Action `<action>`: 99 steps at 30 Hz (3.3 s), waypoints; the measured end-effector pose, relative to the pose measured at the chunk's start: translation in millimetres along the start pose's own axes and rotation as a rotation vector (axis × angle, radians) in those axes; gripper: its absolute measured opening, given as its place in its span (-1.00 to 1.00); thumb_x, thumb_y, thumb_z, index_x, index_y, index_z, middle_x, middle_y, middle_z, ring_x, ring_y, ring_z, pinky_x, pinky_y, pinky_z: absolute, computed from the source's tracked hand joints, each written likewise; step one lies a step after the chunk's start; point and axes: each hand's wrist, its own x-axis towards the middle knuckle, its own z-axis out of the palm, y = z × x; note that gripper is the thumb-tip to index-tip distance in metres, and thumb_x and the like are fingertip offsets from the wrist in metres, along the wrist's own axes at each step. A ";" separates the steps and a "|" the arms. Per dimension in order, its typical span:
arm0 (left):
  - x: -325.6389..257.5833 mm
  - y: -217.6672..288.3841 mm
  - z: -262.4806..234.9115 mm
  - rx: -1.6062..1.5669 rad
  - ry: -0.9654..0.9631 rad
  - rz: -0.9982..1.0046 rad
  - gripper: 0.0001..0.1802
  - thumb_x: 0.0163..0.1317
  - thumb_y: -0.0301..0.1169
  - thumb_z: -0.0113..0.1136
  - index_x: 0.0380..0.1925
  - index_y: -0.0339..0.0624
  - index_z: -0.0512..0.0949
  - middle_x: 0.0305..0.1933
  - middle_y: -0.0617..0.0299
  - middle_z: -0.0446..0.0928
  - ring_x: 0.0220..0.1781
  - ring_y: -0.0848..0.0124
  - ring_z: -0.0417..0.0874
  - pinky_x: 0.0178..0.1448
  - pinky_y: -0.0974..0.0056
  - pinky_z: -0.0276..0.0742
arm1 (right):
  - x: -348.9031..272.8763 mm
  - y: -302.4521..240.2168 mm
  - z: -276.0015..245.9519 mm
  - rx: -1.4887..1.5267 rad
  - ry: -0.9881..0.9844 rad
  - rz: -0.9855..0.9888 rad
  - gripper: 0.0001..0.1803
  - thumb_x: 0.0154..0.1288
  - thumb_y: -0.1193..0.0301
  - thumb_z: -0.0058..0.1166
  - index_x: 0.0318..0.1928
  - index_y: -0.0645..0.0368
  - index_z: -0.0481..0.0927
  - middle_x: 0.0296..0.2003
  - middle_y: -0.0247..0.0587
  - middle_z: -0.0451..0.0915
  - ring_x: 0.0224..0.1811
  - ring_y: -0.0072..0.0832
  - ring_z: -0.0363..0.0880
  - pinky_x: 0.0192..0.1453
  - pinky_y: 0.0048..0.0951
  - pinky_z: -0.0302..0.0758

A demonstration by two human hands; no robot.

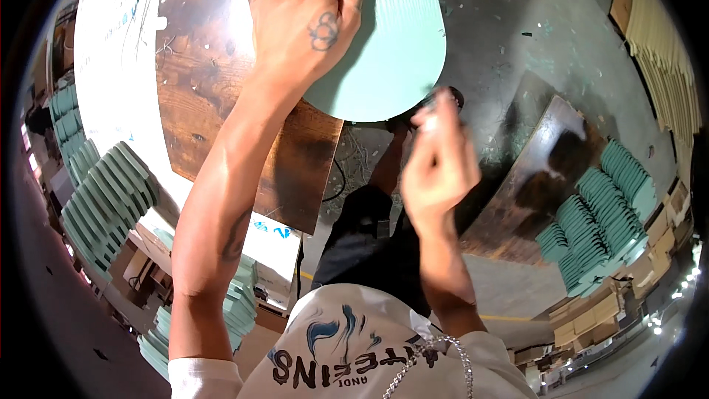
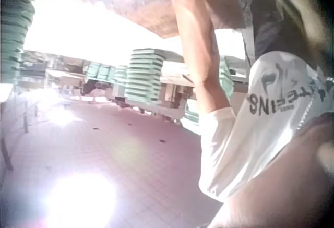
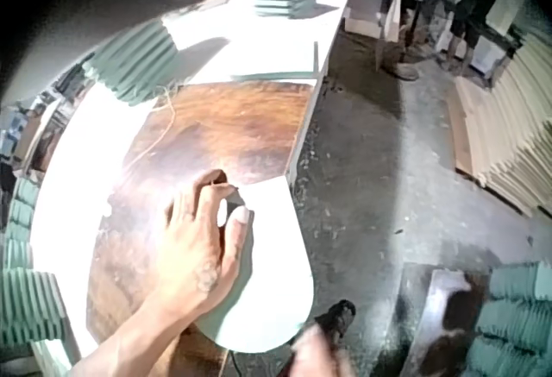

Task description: Trimming the edges of stacked green foam pads using a utility knife on a wooden workbench.

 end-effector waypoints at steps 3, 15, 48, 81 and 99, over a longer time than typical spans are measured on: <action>0.5 3.1 -2.1 -0.033 -0.024 -0.024 -0.62 0.47 -0.26 0.06 0.13 -0.30 0.43 0.30 -0.12 0.41 0.31 0.00 0.43 0.40 -0.04 0.21 | 17.7 15.4 -4.6 0.008 0.051 -0.130 -0.43 0.25 0.76 0.14 0.28 0.18 0.61 -0.33 -0.18 0.62 -0.46 -0.44 0.53 -0.41 -0.44 0.55; 0.2 -3.6 5.7 -0.035 0.035 0.025 -0.63 0.46 -0.27 0.07 0.13 -0.29 0.44 0.28 -0.11 0.43 0.31 -0.01 0.44 0.39 -0.05 0.23 | -9.9 7.1 27.9 0.122 -0.084 -0.316 -0.44 0.19 0.62 0.29 0.22 -0.05 0.70 -0.37 -0.35 0.40 -0.45 -0.48 0.44 -0.40 -0.41 0.44; 3.7 -4.0 0.8 -0.038 -0.003 -0.010 -0.70 0.42 -0.42 0.04 0.10 -0.27 0.46 0.30 -0.15 0.40 0.35 -0.08 0.42 0.40 -0.07 0.24 | 185.0 75.7 6.3 0.151 -0.448 -0.466 -0.55 0.29 0.62 0.21 0.16 -0.03 0.73 -0.34 -0.32 0.70 -0.52 -0.58 0.53 -0.46 -0.53 0.48; 6.6 1.2 -9.6 -0.064 0.008 -0.058 -0.66 0.24 -0.64 0.01 0.03 -0.30 0.48 0.24 -0.18 0.49 0.26 -0.08 0.53 0.36 -0.07 0.33 | 171.7 76.3 16.0 0.367 -0.476 -0.565 -0.47 0.22 0.62 0.23 0.15 -0.22 0.74 -0.25 -0.32 0.63 -0.17 -0.40 0.58 -0.12 -0.47 0.68; 3.5 4.2 5.7 -0.092 0.111 0.028 -0.71 0.36 -0.54 0.06 0.06 -0.33 0.39 0.19 -0.18 0.47 0.21 -0.05 0.51 0.33 -0.03 0.33 | 28.2 29.0 -10.9 0.133 -0.103 -0.166 -0.48 0.10 0.73 0.21 0.05 -0.03 0.81 -0.17 -0.20 0.62 -0.17 -0.30 0.55 -0.09 -0.33 0.54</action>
